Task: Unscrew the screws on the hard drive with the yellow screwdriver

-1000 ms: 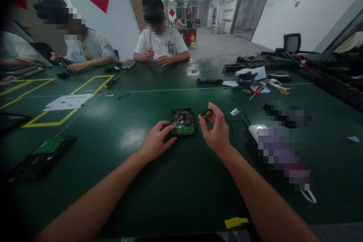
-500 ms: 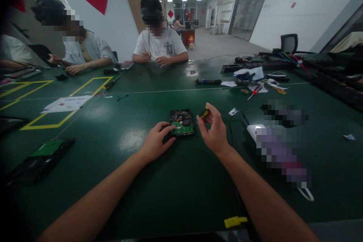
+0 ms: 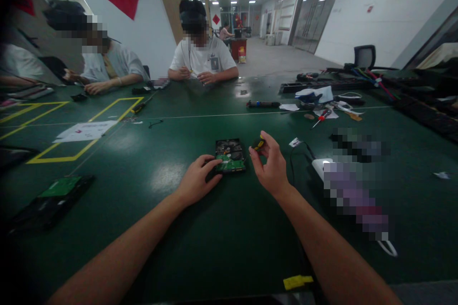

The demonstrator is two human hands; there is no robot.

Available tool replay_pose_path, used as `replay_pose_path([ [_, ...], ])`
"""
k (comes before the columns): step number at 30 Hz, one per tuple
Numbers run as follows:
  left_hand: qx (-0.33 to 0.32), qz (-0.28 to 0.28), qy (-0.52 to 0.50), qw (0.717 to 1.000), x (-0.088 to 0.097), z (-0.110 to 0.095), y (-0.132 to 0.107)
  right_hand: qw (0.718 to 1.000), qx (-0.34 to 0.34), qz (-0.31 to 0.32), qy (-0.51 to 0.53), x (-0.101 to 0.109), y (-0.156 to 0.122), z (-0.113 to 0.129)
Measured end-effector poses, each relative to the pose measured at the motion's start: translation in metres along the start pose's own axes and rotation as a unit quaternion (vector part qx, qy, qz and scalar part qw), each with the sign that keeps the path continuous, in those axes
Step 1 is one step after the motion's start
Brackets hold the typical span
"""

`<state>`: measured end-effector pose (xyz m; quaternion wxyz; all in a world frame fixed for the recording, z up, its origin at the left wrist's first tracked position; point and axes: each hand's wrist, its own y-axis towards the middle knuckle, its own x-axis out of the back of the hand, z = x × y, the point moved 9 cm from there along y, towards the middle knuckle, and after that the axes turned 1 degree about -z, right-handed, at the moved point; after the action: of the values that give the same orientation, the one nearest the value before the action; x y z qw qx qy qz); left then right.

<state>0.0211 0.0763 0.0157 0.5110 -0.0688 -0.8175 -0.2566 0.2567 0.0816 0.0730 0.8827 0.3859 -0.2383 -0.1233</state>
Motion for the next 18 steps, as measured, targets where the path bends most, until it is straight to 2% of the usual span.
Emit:
replay_pose_path([
  [13,-0.007,-0.004,-0.003,1.0,-0.001,0.001,0.0,0.996,0.045,0.0,-0.081,0.005,0.004,0.016],
  [18,-0.004,-0.001,-0.004,1.0,-0.001,0.002,0.0,0.997,0.043,0.029,-0.048,0.0,0.005,0.02],
])
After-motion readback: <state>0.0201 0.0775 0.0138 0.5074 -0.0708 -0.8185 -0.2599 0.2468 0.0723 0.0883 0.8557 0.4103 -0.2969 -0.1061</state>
